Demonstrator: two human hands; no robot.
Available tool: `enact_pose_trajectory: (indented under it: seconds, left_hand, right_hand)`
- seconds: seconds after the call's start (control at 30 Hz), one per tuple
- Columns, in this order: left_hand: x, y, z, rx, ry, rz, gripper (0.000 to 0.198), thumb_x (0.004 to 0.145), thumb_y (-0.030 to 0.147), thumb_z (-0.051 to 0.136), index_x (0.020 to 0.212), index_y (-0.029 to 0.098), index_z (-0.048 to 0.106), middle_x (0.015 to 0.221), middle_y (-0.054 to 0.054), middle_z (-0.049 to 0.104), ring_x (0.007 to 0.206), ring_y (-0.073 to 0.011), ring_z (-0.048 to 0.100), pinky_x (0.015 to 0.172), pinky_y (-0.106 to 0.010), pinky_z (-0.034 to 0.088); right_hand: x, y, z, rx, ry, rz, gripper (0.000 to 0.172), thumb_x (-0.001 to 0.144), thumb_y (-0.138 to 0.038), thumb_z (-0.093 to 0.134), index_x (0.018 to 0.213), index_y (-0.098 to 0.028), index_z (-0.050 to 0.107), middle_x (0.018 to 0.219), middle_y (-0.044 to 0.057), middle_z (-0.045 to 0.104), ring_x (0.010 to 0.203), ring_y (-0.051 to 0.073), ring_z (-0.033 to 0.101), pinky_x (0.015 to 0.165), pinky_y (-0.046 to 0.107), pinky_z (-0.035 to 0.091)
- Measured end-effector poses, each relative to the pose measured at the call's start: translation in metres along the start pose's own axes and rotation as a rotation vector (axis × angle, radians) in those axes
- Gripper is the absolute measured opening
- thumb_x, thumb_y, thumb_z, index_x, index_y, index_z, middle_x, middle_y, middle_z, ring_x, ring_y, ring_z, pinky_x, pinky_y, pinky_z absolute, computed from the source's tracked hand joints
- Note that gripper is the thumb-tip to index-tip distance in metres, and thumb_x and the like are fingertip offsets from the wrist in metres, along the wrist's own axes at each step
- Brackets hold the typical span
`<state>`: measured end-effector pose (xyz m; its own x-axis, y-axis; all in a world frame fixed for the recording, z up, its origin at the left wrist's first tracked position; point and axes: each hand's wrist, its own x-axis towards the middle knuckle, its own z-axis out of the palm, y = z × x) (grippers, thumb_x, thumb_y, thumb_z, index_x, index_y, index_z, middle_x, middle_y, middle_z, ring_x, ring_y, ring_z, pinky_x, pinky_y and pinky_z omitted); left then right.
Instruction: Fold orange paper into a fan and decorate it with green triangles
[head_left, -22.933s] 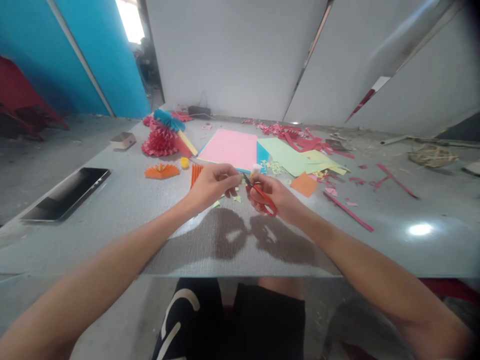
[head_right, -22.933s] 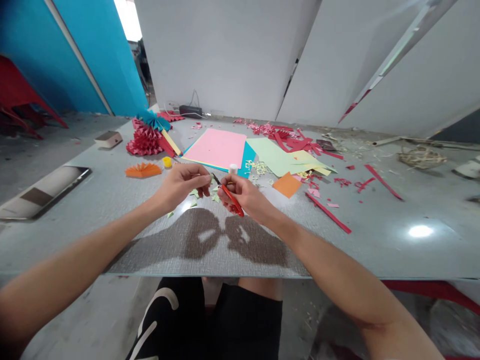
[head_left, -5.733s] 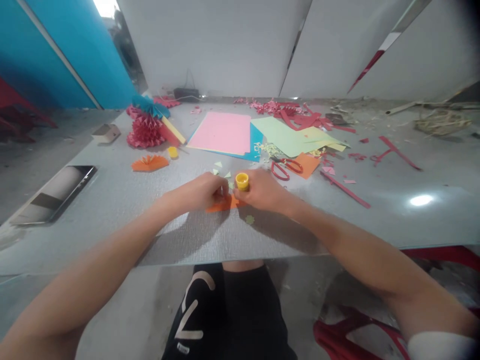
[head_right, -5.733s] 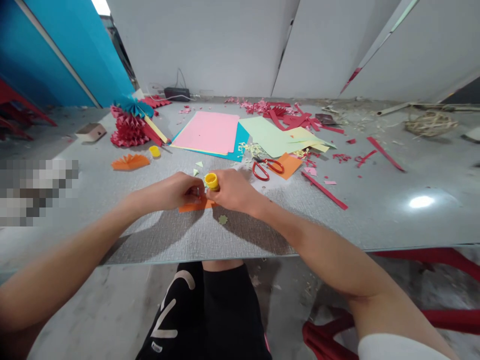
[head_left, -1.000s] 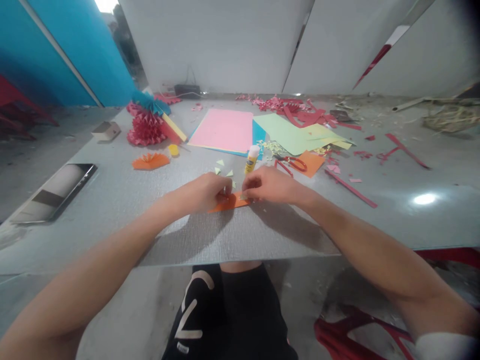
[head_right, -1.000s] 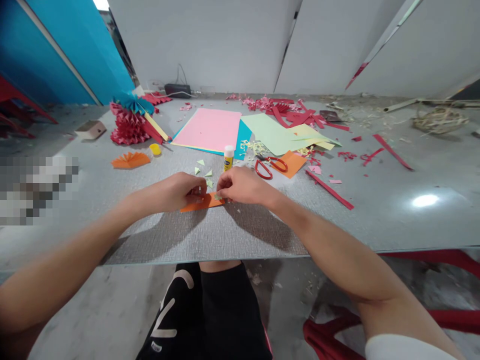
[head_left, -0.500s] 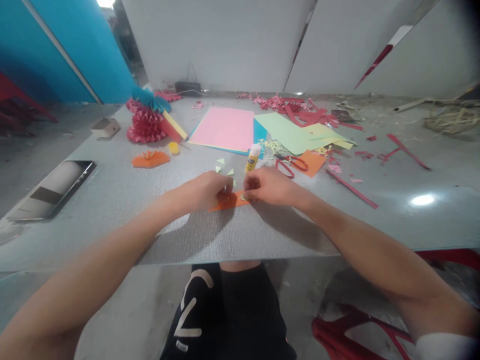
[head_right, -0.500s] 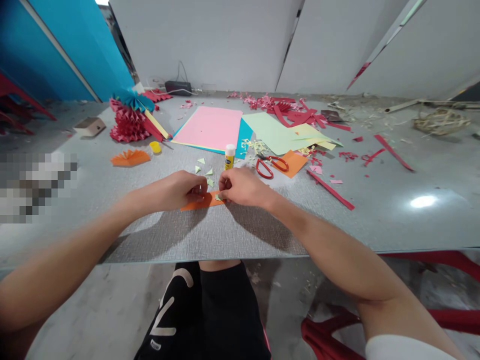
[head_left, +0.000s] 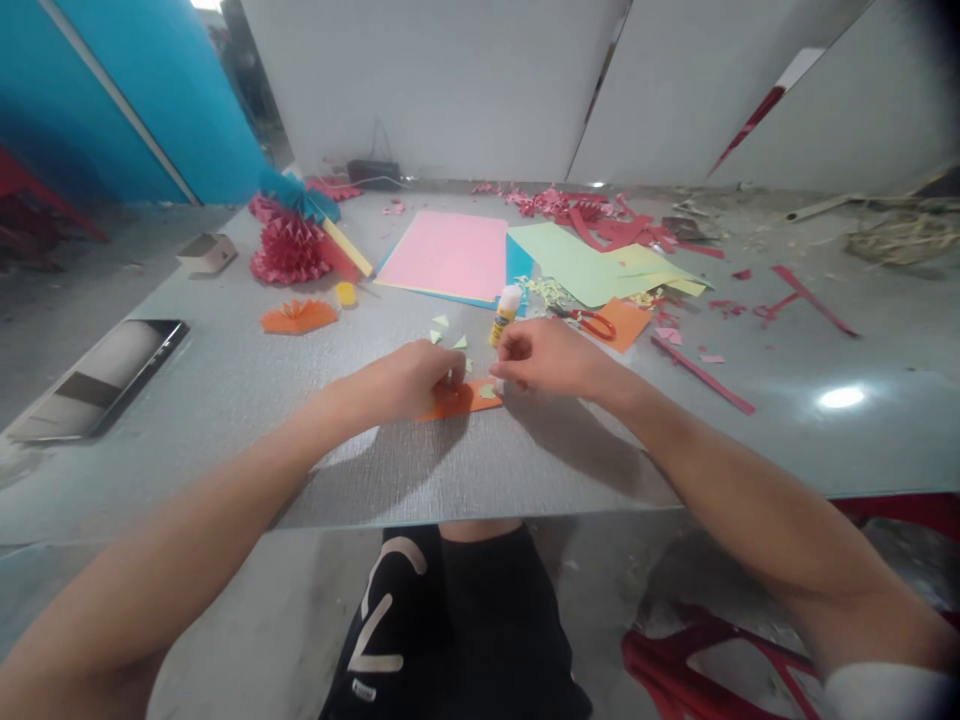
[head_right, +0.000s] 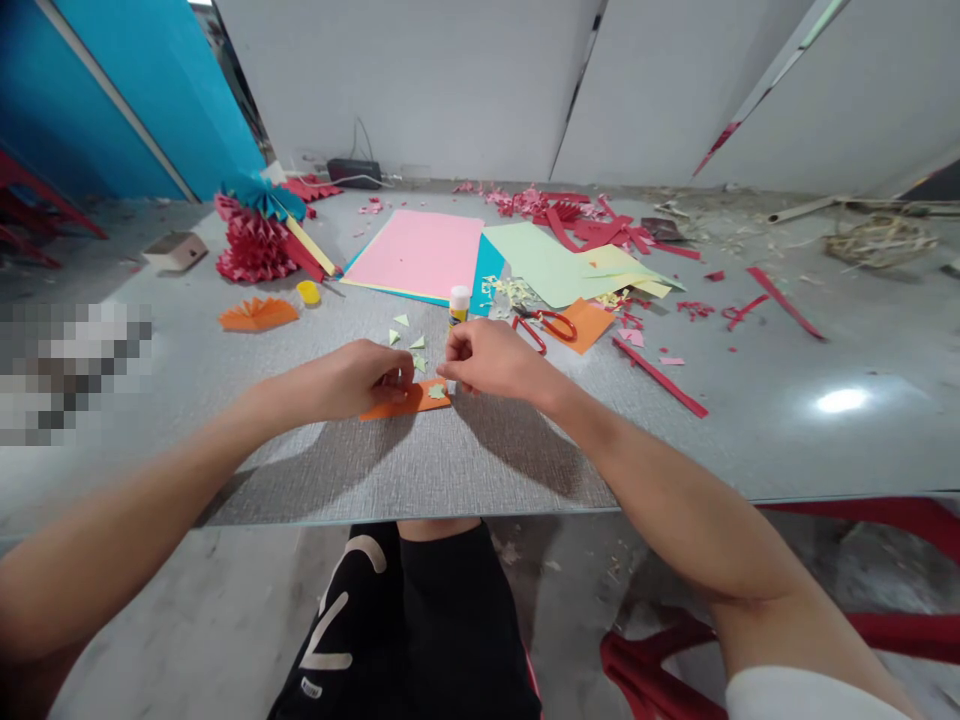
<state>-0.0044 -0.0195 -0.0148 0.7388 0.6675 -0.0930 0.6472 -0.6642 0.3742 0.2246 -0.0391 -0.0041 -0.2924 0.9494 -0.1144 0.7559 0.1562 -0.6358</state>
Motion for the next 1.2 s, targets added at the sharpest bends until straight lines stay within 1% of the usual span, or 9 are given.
enact_pose_trajectory:
  seconds: [0.23, 0.37, 0.47, 0.53, 0.67, 0.83, 0.93, 1.07, 1.2]
  left_hand:
    - [0.001, -0.005, 0.002, 0.012, 0.006, 0.016, 0.014, 0.088, 0.02, 0.056, 0.093, 0.018, 0.069, 0.075, -0.003, 0.067, 0.066, -0.0167, 0.055, 0.061, -0.029, 0.034]
    - [0.002, -0.006, 0.002, 0.007, -0.002, 0.003, 0.017, 0.086, 0.016, 0.055, 0.094, 0.018, 0.07, 0.076, -0.004, 0.069, 0.068, -0.017, 0.058, 0.062, -0.028, 0.034]
    - [0.001, -0.003, 0.001, 0.006, -0.007, -0.013, 0.017, 0.088, 0.017, 0.054, 0.095, 0.017, 0.07, 0.077, -0.005, 0.069, 0.068, -0.0168, 0.058, 0.062, -0.028, 0.034]
    - [0.001, -0.002, 0.0, 0.006, -0.01, -0.014, 0.017, 0.088, 0.018, 0.055, 0.095, 0.016, 0.07, 0.075, -0.004, 0.068, 0.067, -0.0166, 0.056, 0.062, -0.028, 0.034]
    - [0.002, -0.002, 0.001, 0.015, -0.006, -0.004, 0.013, 0.089, 0.02, 0.056, 0.088, 0.017, 0.069, 0.072, -0.003, 0.065, 0.065, -0.0163, 0.053, 0.061, -0.029, 0.033]
    - [0.003, -0.005, 0.003, 0.028, -0.006, 0.007, 0.014, 0.09, 0.024, 0.056, 0.081, 0.018, 0.065, 0.068, -0.002, 0.061, 0.063, -0.0158, 0.049, 0.061, -0.029, 0.032]
    - [0.003, -0.005, 0.003, 0.024, -0.008, 0.016, 0.012, 0.087, 0.021, 0.056, 0.079, 0.019, 0.064, 0.067, -0.001, 0.06, 0.064, -0.0154, 0.047, 0.061, -0.029, 0.031]
    - [0.003, -0.003, 0.002, 0.019, -0.012, 0.017, 0.013, 0.086, 0.018, 0.055, 0.075, 0.018, 0.061, 0.065, 0.0, 0.056, 0.063, -0.0148, 0.044, 0.061, -0.029, 0.03]
    - [0.002, -0.001, 0.0, 0.005, -0.012, 0.0, 0.013, 0.087, 0.018, 0.054, 0.076, 0.018, 0.062, 0.067, -0.001, 0.058, 0.064, -0.0151, 0.046, 0.061, -0.029, 0.031]
  right_hand:
    - [0.003, 0.0, 0.014, 0.009, -0.09, 0.041, 0.022, 0.083, -0.016, 0.074, 0.07, -0.02, 0.057, 0.06, -0.001, 0.07, 0.054, 0.013, 0.064, 0.057, 0.025, 0.044]
    - [0.003, 0.001, 0.014, -0.014, -0.092, 0.05, 0.022, 0.081, -0.017, 0.076, 0.07, -0.02, 0.058, 0.058, -0.001, 0.068, 0.053, 0.013, 0.064, 0.057, 0.025, 0.044]
    - [0.003, -0.001, 0.015, -0.009, -0.058, 0.036, 0.023, 0.083, -0.019, 0.076, 0.07, -0.02, 0.057, 0.06, -0.002, 0.068, 0.053, 0.012, 0.062, 0.057, 0.025, 0.042]
    - [0.003, -0.002, 0.016, -0.01, -0.071, 0.042, 0.023, 0.083, -0.02, 0.076, 0.07, -0.02, 0.057, 0.059, -0.002, 0.068, 0.053, 0.011, 0.061, 0.056, 0.025, 0.041]
    - [0.003, -0.002, 0.015, 0.003, -0.143, 0.077, 0.024, 0.082, -0.019, 0.077, 0.068, -0.02, 0.057, 0.055, -0.002, 0.066, 0.052, 0.012, 0.062, 0.056, 0.025, 0.042]
    - [0.003, -0.004, 0.014, -0.02, -0.089, 0.068, 0.022, 0.081, -0.017, 0.077, 0.069, -0.02, 0.058, 0.058, -0.003, 0.066, 0.053, 0.012, 0.062, 0.054, 0.025, 0.04]
    - [0.005, -0.003, 0.014, -0.011, -0.118, 0.088, 0.025, 0.081, -0.02, 0.079, 0.069, -0.019, 0.057, 0.058, -0.002, 0.067, 0.053, 0.012, 0.062, 0.055, 0.025, 0.041]
    - [0.008, 0.0, 0.013, -0.076, -0.07, 0.06, 0.025, 0.082, -0.024, 0.079, 0.068, -0.02, 0.059, 0.057, -0.002, 0.066, 0.057, 0.013, 0.063, 0.057, 0.026, 0.04]
    - [0.009, 0.002, 0.011, -0.071, -0.139, 0.082, 0.025, 0.081, -0.026, 0.08, 0.068, -0.02, 0.06, 0.057, -0.001, 0.066, 0.057, 0.014, 0.063, 0.057, 0.026, 0.041]
